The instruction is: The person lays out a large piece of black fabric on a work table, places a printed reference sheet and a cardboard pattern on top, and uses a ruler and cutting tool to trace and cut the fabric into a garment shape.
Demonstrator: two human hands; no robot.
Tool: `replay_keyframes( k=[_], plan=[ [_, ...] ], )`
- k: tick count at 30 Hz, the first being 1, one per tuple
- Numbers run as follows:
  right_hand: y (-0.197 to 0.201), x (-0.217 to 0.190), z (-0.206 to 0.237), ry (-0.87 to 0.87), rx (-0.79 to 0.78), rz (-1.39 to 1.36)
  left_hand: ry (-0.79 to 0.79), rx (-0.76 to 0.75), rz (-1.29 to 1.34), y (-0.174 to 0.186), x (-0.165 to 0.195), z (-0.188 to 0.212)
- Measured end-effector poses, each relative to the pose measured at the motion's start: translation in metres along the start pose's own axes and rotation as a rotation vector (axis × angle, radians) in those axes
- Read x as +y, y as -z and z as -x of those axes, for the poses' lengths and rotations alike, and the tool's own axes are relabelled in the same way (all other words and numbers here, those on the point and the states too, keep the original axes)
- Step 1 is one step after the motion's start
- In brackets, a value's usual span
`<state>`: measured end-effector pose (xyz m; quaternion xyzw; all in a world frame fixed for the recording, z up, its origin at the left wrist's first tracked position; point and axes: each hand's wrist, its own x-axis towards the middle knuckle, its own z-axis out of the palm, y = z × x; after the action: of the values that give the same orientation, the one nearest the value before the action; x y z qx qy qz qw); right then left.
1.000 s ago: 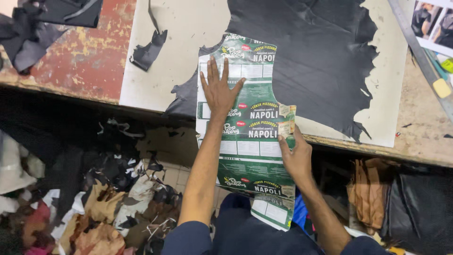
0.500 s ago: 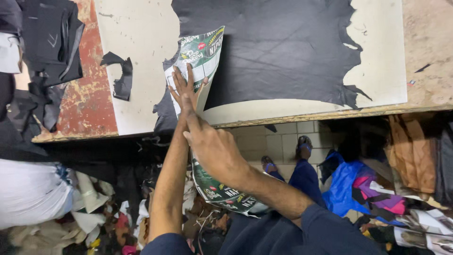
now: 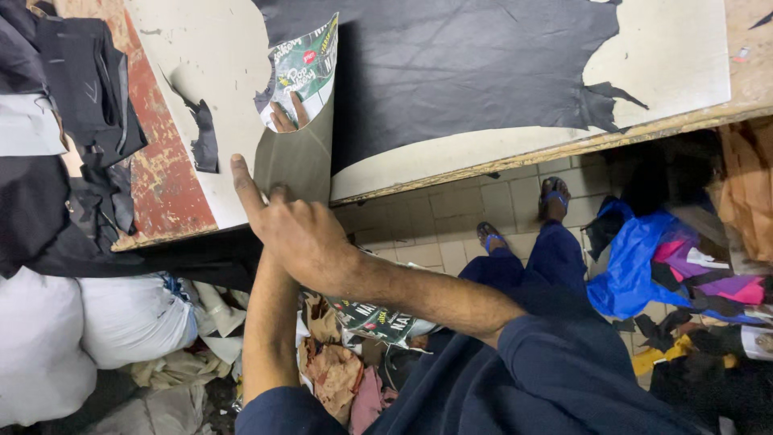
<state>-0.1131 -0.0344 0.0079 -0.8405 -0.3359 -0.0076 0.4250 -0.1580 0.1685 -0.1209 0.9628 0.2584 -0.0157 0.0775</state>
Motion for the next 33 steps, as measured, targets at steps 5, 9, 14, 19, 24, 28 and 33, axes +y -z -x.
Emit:
replay_keyframes(
  k=[5,9,14,19,24,28,33],
  plan=[
    [0.011,0.015,0.018,0.001,0.002,-0.023,-0.064,-0.072,0.014,-0.022,0.013,-0.026],
    [0.017,0.033,0.025,-0.009,-0.006,0.091,-0.104,-0.155,0.015,-0.052,0.028,-0.085],
    [0.015,0.042,0.027,-0.039,-0.006,0.152,-0.083,-0.157,0.03,-0.066,0.029,-0.1],
    [0.005,0.044,0.017,-0.106,0.061,0.21,-0.022,-0.014,-0.002,-0.067,0.038,-0.088],
    [-0.001,0.054,0.015,-0.194,0.079,0.161,-0.043,0.009,-0.023,-0.066,0.042,-0.096],
    [-0.008,0.046,0.014,-0.175,0.099,0.197,-0.009,0.017,-0.055,-0.065,0.037,-0.095],
    [-0.022,0.05,0.001,-0.23,0.025,0.045,-0.129,-0.006,-0.051,-0.058,0.03,-0.086]
  ],
)
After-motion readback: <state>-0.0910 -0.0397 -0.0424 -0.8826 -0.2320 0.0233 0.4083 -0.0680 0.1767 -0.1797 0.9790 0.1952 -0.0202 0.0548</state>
